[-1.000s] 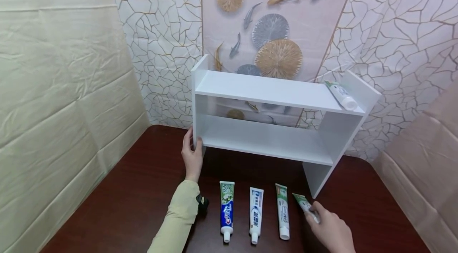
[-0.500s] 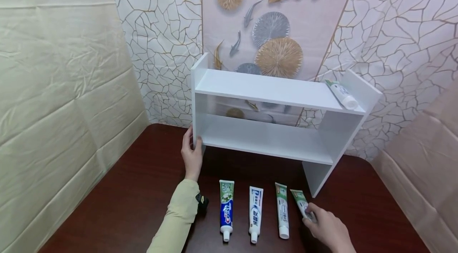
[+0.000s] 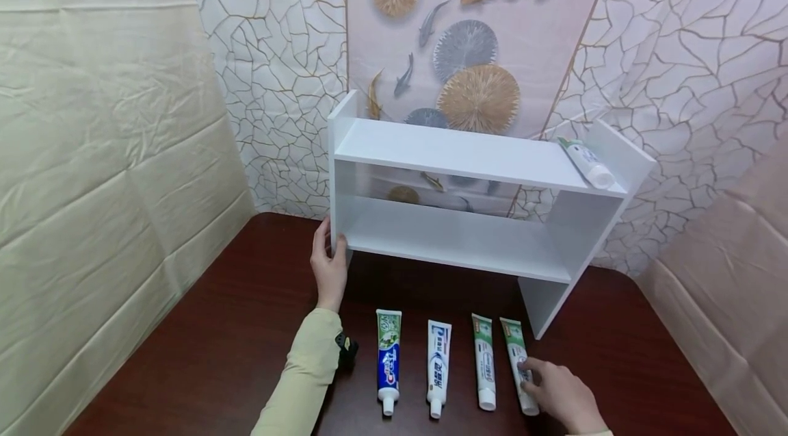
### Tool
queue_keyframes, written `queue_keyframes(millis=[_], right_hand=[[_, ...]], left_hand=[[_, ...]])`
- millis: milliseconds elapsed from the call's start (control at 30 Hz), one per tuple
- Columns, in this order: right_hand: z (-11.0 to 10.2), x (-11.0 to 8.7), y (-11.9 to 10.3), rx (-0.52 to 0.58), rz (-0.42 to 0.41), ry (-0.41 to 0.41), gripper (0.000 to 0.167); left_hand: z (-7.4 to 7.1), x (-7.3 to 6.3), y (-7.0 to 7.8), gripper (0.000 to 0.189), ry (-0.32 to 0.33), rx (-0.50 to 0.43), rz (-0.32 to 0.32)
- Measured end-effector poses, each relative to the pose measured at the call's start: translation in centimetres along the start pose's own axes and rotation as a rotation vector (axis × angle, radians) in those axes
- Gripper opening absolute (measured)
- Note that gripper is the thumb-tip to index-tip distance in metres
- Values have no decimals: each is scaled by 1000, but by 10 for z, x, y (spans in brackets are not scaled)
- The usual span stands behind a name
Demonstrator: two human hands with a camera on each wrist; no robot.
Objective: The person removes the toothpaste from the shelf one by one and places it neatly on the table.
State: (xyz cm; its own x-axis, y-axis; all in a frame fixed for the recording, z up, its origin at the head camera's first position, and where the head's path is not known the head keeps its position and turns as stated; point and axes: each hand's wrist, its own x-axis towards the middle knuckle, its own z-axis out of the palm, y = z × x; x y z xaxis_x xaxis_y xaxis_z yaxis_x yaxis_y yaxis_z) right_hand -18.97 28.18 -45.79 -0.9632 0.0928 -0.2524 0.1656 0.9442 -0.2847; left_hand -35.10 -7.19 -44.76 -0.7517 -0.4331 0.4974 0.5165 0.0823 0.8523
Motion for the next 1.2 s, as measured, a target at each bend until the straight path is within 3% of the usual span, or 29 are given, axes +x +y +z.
queue_keyframes(millis=[367,567,633,800,1000,1100,1200], right_hand=[[-6,-4,1,-57,-29,11,30],[-25,-10,-7,-28,-104,137,25],[-38,-12,-13,-21,-153,200,24],[-82,-23,-37,13,-302,426,23],[-139,-36,-71,77,-522,930,20],[-168,-38,-89,140,-553,1140,20],[-194,-29,-101,233,-505,1221,23]], left_hand=[[0,-2,1,42,-5,-27,-5],[0,-2,-1,44,-18,-15,-21],[-1,-2,6,43,-25,-7,-26],[-5,-7,36,42,-35,15,-19],[-6,-11,44,42,-33,2,-25],[-6,-12,42,42,-37,11,-25],[-7,-9,41,42,-31,9,-20]])
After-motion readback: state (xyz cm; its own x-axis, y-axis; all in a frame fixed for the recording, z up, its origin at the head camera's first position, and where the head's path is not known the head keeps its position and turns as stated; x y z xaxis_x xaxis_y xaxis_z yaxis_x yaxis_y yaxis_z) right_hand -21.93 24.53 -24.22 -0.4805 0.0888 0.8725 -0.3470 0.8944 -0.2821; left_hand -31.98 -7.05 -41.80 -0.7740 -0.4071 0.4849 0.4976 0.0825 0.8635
